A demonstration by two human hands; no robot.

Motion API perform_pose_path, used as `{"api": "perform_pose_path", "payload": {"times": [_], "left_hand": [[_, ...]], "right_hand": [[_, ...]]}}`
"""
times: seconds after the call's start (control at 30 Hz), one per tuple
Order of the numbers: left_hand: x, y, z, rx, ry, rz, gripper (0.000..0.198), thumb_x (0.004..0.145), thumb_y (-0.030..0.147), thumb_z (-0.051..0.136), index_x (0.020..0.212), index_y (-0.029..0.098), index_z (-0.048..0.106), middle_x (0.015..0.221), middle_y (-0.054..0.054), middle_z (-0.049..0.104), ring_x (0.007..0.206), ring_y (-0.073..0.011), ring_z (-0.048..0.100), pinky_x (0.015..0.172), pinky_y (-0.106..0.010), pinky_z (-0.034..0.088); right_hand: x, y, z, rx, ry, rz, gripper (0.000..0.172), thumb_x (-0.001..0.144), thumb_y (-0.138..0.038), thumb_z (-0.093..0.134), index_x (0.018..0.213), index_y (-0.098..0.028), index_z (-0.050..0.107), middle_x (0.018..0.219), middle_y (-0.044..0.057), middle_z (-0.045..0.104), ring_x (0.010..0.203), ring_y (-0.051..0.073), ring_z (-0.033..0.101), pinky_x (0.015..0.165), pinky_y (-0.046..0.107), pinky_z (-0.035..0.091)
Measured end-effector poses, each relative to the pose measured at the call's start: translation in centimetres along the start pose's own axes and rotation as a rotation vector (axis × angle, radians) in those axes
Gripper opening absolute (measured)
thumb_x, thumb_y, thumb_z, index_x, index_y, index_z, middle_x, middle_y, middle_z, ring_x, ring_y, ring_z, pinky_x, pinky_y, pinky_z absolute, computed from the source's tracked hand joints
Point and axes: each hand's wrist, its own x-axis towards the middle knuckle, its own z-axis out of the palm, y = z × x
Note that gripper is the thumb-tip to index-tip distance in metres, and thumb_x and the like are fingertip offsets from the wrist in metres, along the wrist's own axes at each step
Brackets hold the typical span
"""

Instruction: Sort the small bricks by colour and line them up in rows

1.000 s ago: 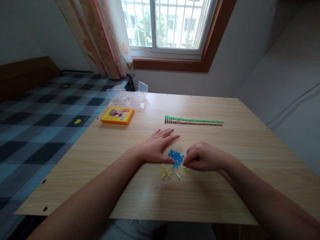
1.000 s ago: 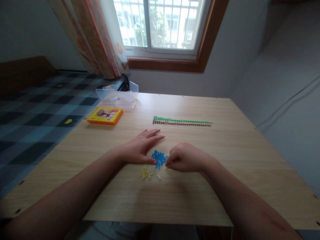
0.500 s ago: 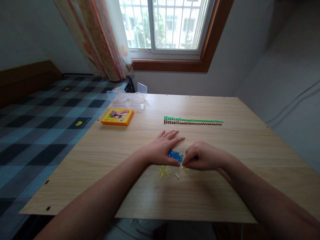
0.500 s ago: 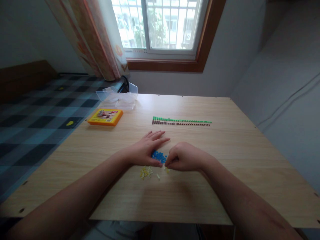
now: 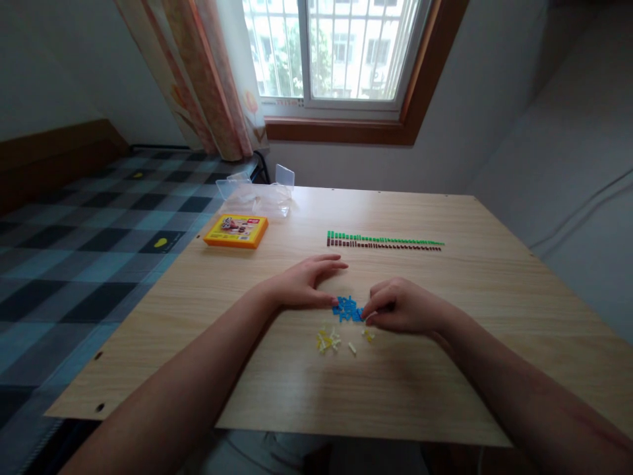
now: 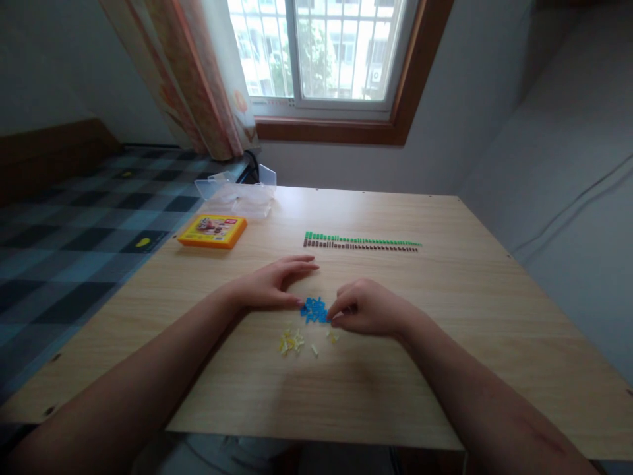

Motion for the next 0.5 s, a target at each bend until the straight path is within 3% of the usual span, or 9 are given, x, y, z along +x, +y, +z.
{"api": "perform_pose_path", "payload": {"times": [0.2, 0.5], "left_hand": [[0.0, 0.1, 0.1, 0.142, -0.076, -0.01, 0.095, 0.068, 0.055, 0.083, 0.151, 0.029, 0.044, 0.162, -0.012, 0.033, 0.15, -0.0347, 0.026, 0.121, -0.053, 0.025], [0.3, 1.1, 1.2, 0.244, -0.101, 0.009, 0.102, 0.067, 0.064, 0.08, 0.153, 0.027, 0.039, 0.164, -0.015, 0.026, 0.151, -0.0386, 0.02, 0.123, -0.059, 0.013]], "right_hand": [[0.4, -0.3, 0.5, -0.08, 0.076, 0.072, 0.015, 0.078, -0.026, 0.078, 0.091, -0.02, 0.072, 0.069, -0.004, 0.058, 0.06, 0.009, 0.047, 0.057, 0.022, 0.034], [0.9, -0.4, 1.2, -0.174, 0.083, 0.128, 0.014, 0.082, -0.027, 0.072, 0.08, -0.018, 0.063, 0.067, -0.004, 0.057, 0.06, 0.009, 0.045, 0.057, 0.023, 0.029]]}}
